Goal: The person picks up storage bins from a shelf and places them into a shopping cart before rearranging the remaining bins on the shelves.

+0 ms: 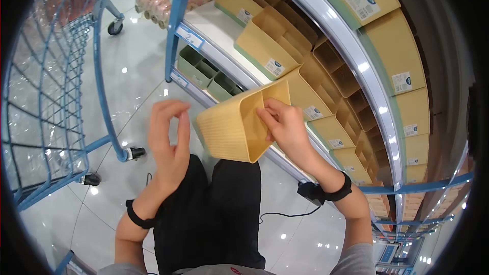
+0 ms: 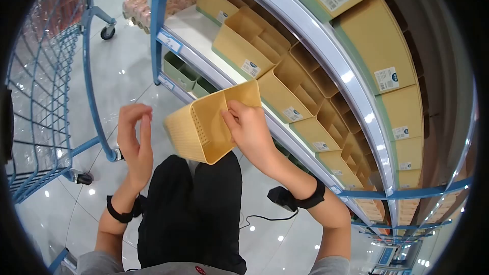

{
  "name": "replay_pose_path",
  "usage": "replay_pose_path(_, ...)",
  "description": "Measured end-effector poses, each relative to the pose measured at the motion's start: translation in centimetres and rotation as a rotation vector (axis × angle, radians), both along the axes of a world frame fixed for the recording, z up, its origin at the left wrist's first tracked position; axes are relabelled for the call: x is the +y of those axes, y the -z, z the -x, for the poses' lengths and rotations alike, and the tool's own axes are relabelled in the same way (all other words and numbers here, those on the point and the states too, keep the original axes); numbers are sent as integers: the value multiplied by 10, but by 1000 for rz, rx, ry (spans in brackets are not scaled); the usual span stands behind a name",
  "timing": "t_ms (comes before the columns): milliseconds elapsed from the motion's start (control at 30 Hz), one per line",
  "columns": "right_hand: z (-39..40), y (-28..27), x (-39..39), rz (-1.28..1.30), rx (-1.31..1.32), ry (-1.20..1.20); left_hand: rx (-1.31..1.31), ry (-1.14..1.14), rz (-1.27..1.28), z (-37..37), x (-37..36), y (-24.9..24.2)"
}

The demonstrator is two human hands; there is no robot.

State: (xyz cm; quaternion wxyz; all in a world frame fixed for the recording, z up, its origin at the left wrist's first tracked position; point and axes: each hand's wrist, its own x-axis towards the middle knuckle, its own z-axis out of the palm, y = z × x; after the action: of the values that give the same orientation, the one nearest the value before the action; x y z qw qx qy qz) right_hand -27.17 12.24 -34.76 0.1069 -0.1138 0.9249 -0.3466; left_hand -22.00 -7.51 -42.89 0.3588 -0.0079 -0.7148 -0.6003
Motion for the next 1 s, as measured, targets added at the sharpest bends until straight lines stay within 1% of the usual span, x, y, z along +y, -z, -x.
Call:
replay_pose_path(33, 1, 2, -6, -54, 83, -57, -39, 35, -2, -10, -6, -4)
replay_pose_path(67, 0, 5, -10, -80, 222, -151, -80, 71, -4, -17, -13, -9)
replay_pose_path(133, 0, 11, -19, -131, 504, -333, -67, 88, -2, -20, -28, -22)
replay_pose_path(233, -5, 11, -34, -265, 492, -349, -32, 64, -28, -27, -32, -41)
replay_pose_path(267, -6, 10, -43, -257, 457, -286, -18, 49, -44, -32, -28, -46)
replay_pose_path(367, 19, 1, -65, -228, 491, -199, -67, 109, -67, -52, -12, -42)
replay_pose_path(500, 82, -7, -92, 8, 602, -227, -143, 166, -157, -55, -4, -30)
replay_pose_path(600, 127, -5, -110, 102, 587, -175, -181, 168, -94, -52, -10, -19)
replay_pose_path(700, 152, -14, -120, 189, 340, 9, -177, 144, -11, -34, -16, -12)
replay_pose_path(800, 175, -15, -126, 138, 369, 122, -199, 137, -6, -12, -19, -11)
replay_pose_path(900, 198, -12, -128, 5, 425, 142, -289, 198, -3, 7, -18, -17)
replay_pose_path(1000, 198, -17, -136, -78, 589, 166, -65, 59, 117, 54, -14, -14)
